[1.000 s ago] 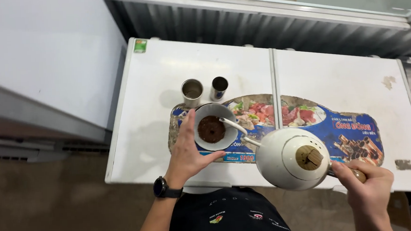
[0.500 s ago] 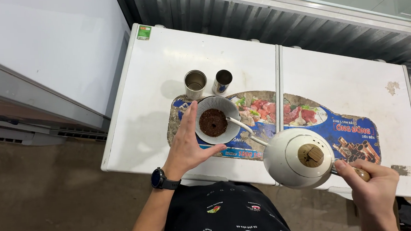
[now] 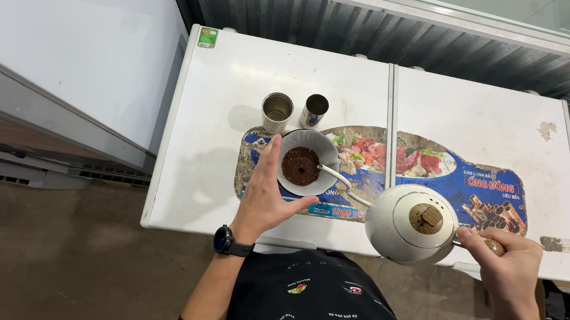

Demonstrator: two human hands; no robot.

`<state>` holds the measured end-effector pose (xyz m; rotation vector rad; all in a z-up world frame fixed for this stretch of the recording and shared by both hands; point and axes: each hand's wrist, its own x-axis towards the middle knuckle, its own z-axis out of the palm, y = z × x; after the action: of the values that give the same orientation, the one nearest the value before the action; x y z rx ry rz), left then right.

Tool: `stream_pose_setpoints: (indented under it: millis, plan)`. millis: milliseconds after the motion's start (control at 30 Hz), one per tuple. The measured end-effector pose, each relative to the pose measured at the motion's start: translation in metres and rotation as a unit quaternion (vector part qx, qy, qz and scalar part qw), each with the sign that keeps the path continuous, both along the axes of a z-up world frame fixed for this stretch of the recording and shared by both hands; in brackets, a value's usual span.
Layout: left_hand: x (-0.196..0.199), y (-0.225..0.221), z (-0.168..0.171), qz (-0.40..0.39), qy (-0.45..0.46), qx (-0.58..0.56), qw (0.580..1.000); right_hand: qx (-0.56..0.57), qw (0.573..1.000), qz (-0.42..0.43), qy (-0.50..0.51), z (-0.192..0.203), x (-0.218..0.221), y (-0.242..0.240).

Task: Preparing and brewing pour-over coffee by folding a filter, adding grounds, and pouring hot water.

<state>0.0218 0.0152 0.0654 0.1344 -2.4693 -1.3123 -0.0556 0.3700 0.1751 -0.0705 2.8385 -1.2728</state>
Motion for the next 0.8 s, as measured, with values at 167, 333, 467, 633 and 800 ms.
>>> stream_pose_setpoints:
  millis: [167, 333, 467, 633, 800]
  plan:
    - [0.000, 0.001, -0.002, 0.001, 0.004, 0.001, 1.000, 0.008, 1.000, -0.001, 0.001, -0.006, 0.000, 0.006]
    - [-0.001, 0.002, -0.003, 0.004, 0.014, 0.002, 1.000, -0.003, 1.000, -0.012, -0.006, -0.004, 0.000, 0.003]
    - [0.000, 0.004, -0.005, 0.011, 0.017, 0.004, 1.000, -0.017, 0.999, -0.020, -0.021, 0.003, 0.001, -0.006]
    - [0.001, 0.005, -0.006, 0.016, 0.015, 0.015, 1.000, -0.019, 1.000, -0.006, -0.018, 0.009, -0.001, -0.017]
    - [0.000, 0.005, -0.006, 0.012, 0.016, 0.022, 1.000, -0.001, 1.000, 0.000, -0.017, 0.005, -0.004, -0.016]
